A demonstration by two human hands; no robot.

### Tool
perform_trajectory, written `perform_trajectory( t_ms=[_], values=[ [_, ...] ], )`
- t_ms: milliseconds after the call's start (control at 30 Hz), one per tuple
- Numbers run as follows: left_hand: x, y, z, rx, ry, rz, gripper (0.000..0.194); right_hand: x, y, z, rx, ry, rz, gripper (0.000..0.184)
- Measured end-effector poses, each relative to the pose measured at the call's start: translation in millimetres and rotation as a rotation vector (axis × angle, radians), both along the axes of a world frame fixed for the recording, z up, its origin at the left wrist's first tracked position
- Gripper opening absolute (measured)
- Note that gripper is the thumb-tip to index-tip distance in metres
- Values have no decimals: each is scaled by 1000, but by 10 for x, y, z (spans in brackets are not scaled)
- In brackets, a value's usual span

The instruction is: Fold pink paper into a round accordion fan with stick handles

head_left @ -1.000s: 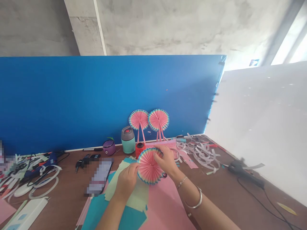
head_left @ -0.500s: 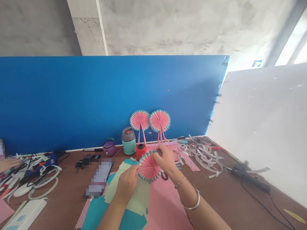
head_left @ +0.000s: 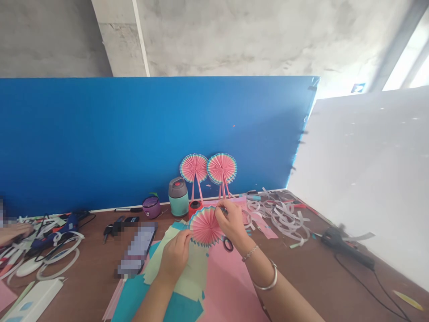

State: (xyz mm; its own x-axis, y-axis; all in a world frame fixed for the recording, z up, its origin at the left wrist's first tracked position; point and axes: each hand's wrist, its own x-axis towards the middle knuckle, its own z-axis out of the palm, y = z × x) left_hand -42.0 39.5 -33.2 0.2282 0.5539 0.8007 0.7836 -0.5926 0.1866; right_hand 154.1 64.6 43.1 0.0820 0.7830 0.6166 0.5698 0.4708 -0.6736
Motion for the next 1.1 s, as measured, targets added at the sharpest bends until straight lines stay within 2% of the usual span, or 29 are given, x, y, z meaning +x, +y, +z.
perform_trajectory(
  t_ms=[400,600,800,933,1100],
  values=[
    [-9,24,-30,-37,-31,-16,17,-17,-7,-9,31,2,-69,23],
    [-9,2,-8,-100,-73,-16,20,19,-3,34,-83,121,52,36],
    [-24,11,-14,-166,-135,-5,20,80,-8,58,-199,212,205,37],
    [-36,15,-37,-178,-143,5,21,109,12,44,-250,182,227,44],
    [-31,11,-26,-178,-148,9,23,87,6,51,-208,157,220,39]
  ],
)
